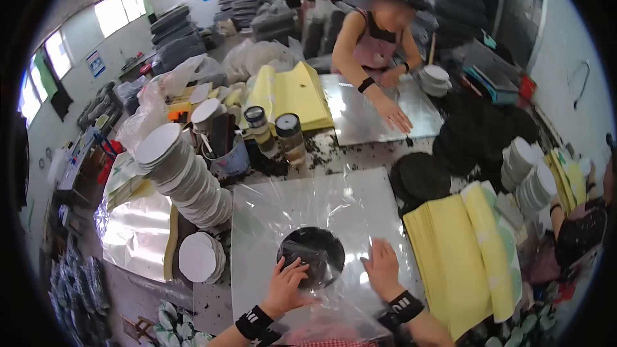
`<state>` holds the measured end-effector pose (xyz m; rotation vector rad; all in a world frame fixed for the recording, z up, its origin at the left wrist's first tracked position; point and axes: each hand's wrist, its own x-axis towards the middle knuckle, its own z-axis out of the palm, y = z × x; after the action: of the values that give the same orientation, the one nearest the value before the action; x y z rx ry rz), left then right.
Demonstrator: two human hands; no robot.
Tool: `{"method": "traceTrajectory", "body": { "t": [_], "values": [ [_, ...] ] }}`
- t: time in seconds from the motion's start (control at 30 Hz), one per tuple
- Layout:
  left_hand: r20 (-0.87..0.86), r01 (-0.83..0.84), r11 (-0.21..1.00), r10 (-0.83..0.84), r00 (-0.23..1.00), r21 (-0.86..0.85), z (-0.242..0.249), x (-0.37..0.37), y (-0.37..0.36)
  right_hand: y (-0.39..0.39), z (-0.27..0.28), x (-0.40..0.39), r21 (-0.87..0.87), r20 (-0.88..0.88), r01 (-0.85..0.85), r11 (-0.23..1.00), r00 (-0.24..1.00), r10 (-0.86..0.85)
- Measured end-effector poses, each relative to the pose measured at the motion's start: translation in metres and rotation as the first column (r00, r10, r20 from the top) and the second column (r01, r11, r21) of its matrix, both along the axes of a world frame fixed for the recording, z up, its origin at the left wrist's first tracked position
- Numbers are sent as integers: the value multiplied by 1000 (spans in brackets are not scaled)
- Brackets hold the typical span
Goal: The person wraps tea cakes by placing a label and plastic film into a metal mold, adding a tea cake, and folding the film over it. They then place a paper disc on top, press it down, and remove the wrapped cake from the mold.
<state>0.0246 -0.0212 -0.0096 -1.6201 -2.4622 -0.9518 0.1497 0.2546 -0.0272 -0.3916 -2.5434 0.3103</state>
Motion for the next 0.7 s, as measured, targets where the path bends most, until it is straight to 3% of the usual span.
{"method": "traceTrajectory", "body": {
  "t": [0.03, 0.13, 0.2, 0.27, 0.3, 0.33, 0.37, 0.43, 0.53, 0.57, 0.6, 0.67, 0.7],
  "values": [
    [19, 4, 1000, -3, 1000, -21, 3, 0, 1, 6, 14, 13, -149, 186, -114, 982, 972, 141],
    [72, -8, 1000, 9, 997, -19, 1, 4, 1, 39, 68, 20, -586, 19, 105, 803, 993, -115],
    [100, -7, 1000, 8, 995, -9, 4, -2, 7, 65, 52, 21, -780, -220, 95, 619, 884, -412],
    [40, -105, 994, 104, 994, 31, 0, -1, 13, 63, 39, 26, -550, -179, 114, 828, 951, -250],
    [25, -179, 983, 178, 984, 51, -11, 1, 19, 38, 30, 24, -473, -66, 9, 881, 997, -46],
    [16, -253, 965, 252, 968, 63, -21, 3, 22, 13, 21, 21, -416, 41, -132, 900, 986, 163],
    [33, -277, 961, 276, 961, 19, -15, 5, 25, -21, 15, 14, -648, -51, -260, 716, 953, 300],
    [61, -299, 950, 305, 950, -89, 8, 6, 29, -55, 39, -32, -731, -298, -260, 631, 954, 48],
    [196, -389, 915, 404, 894, -111, 28, 8, 30, -74, 42, -76, -403, -307, -406, 820, 904, 297],
    [348, -408, 903, 342, 873, 136, 9, 6, 23, -83, 44, -77, -284, -359, -491, 824, 851, 383],
    [346, -480, 848, 390, 853, 227, 20, 5, 15, -88, 40, -75, -258, -366, -480, 838, 851, 375],
    [796, -733, 524, 159, 585, 434, 15, -13, 17, -92, 38, -74, -359, -196, -394, 846, 918, 345],
    [764, -634, 657, 136, 631, 407, 11, -12, 19, -93, 41, -74, -341, -113, -401, 850, 915, 387]
  ]
}}
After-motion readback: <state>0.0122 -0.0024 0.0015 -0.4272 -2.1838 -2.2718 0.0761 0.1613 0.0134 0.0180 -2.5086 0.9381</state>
